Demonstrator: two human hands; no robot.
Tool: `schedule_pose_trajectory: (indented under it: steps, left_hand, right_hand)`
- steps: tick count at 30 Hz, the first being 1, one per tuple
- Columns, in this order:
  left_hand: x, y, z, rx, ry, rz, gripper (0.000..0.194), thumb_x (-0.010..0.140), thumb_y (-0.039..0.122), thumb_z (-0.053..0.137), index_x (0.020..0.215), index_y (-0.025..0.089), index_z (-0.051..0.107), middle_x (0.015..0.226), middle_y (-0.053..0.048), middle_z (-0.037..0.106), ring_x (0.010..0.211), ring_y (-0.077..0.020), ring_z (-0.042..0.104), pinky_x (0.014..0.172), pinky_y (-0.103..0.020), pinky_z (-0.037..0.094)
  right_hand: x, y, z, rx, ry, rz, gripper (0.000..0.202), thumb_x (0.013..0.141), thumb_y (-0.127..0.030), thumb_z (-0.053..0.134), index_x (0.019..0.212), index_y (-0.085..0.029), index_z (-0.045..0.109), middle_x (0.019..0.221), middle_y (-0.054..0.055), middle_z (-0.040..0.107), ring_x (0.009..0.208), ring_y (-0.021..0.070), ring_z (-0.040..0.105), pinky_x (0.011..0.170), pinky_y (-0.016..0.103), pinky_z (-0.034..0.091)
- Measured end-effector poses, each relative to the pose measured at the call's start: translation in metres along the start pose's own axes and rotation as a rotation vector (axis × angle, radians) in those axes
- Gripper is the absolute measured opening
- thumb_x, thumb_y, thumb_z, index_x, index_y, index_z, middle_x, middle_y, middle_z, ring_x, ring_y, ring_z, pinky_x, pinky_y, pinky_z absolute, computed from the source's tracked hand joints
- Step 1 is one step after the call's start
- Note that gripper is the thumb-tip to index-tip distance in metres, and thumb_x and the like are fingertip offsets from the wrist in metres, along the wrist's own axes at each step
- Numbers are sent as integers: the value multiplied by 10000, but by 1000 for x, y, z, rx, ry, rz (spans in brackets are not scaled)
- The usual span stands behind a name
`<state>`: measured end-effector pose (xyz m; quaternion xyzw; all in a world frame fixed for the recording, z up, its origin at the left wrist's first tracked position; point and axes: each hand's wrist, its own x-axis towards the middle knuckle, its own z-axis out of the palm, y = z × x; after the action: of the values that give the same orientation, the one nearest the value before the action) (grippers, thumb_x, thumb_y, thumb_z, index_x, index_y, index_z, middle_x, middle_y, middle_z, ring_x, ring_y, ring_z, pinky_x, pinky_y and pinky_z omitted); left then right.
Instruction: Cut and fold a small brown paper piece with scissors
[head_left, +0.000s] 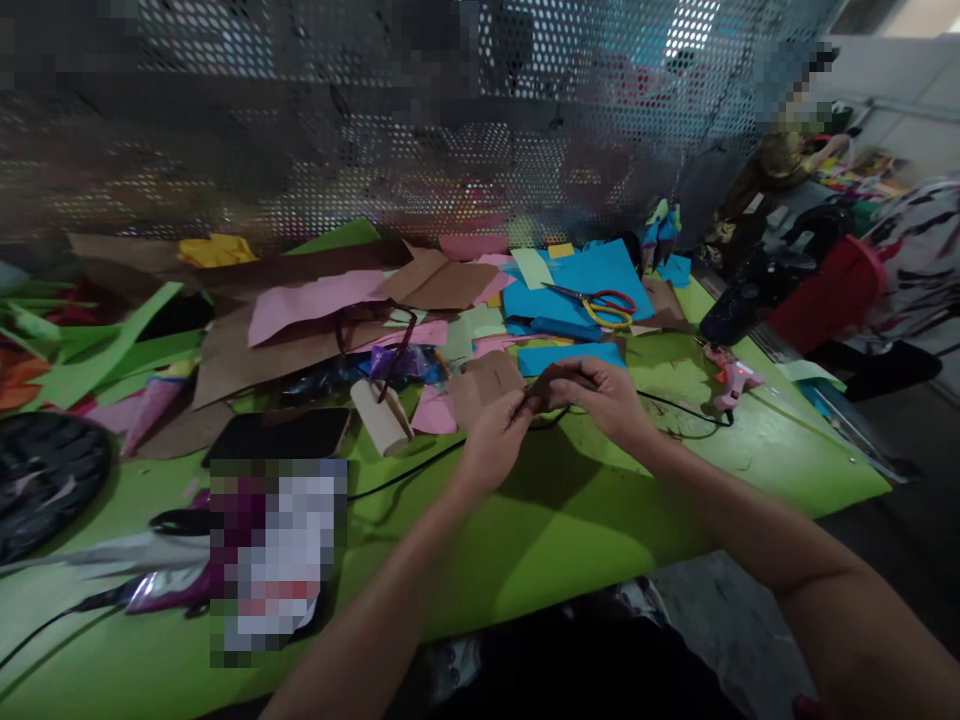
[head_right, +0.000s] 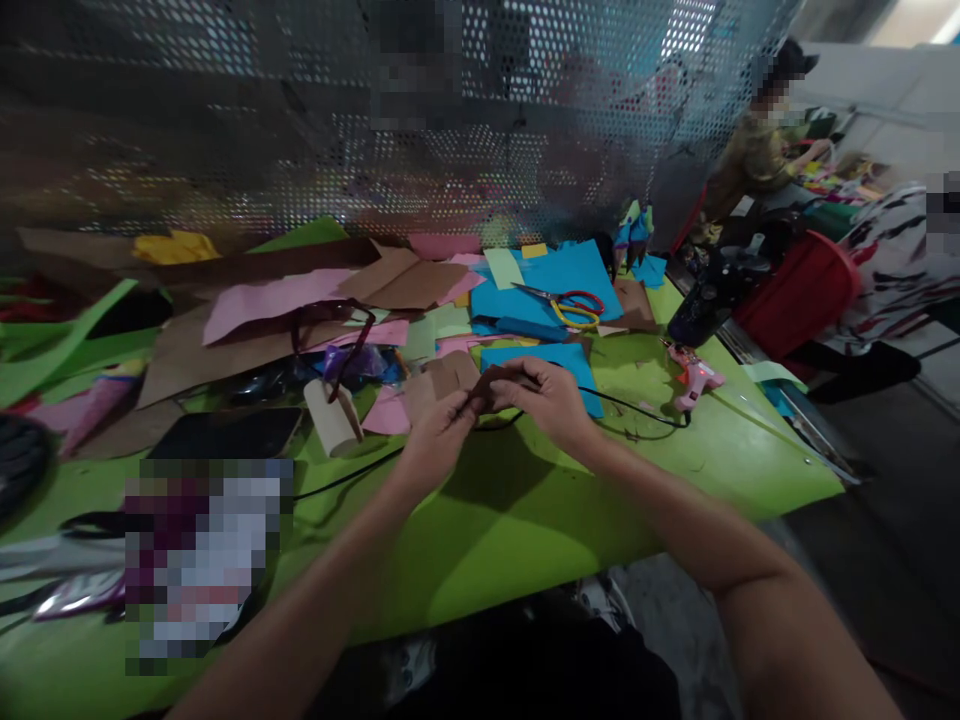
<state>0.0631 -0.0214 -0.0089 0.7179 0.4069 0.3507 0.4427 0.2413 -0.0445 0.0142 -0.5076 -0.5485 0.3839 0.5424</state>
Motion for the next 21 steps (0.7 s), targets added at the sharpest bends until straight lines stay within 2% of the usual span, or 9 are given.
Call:
schedule_pose_trajectory:
  steps: [2,4,7,10,15,19,21]
  left_hand:
    - [-1,2,-1,12,60,-6,267,931,400,463,747,214,520,698,9,531,709,-169,489,648,-284,342]
    - [-2,3,-1,48,111,-4,248,935,371,455,737,224,479,676,18,476,686,-162,445,630,-284,316]
    - [-3,5,-1,122,154,24,303,945,368,444,684,237,363,625,34,371,633,-153,375,592,-290,265]
    - [-4,6,0,172,176,55,346,947,380,439,660,237,308,610,36,345,617,-150,358,589,-299,246]
    - [-4,11,3,120,174,50,359,945,400,438,645,235,329,617,29,390,634,-149,395,606,-300,282]
    - [-2,10,0,37,169,5,360,941,445,474,659,232,408,625,25,412,630,-148,409,589,-294,303]
    - [0,6,-6,7,207,0,356,940,464,500,675,231,452,637,19,429,635,-151,420,581,-288,321]
  right_hand:
    - [1,0,2,65,-10,48,391,668,-474,835,908,-198,698,802,8,699,723,164,614,670,291,501]
    - [1,0,5,121,-44,63,390,632,-479,862,816,-187,681,735,-1,670,688,153,590,660,287,488]
    - [-1,3,12,167,-81,17,360,646,-482,860,635,-194,644,669,5,642,696,165,585,696,315,496]
    - [-3,7,17,167,-62,52,354,643,-487,855,621,-194,658,655,5,640,689,169,578,690,325,491]
    - [-2,8,14,178,-1,199,404,550,-447,896,731,-164,671,635,-27,610,595,122,523,592,280,431]
    - [6,4,1,113,-3,200,400,577,-475,878,648,-175,623,567,-25,592,533,108,491,535,269,393]
    - [12,2,-9,96,45,175,422,605,-507,861,600,-193,578,535,-26,574,508,104,474,515,265,385]
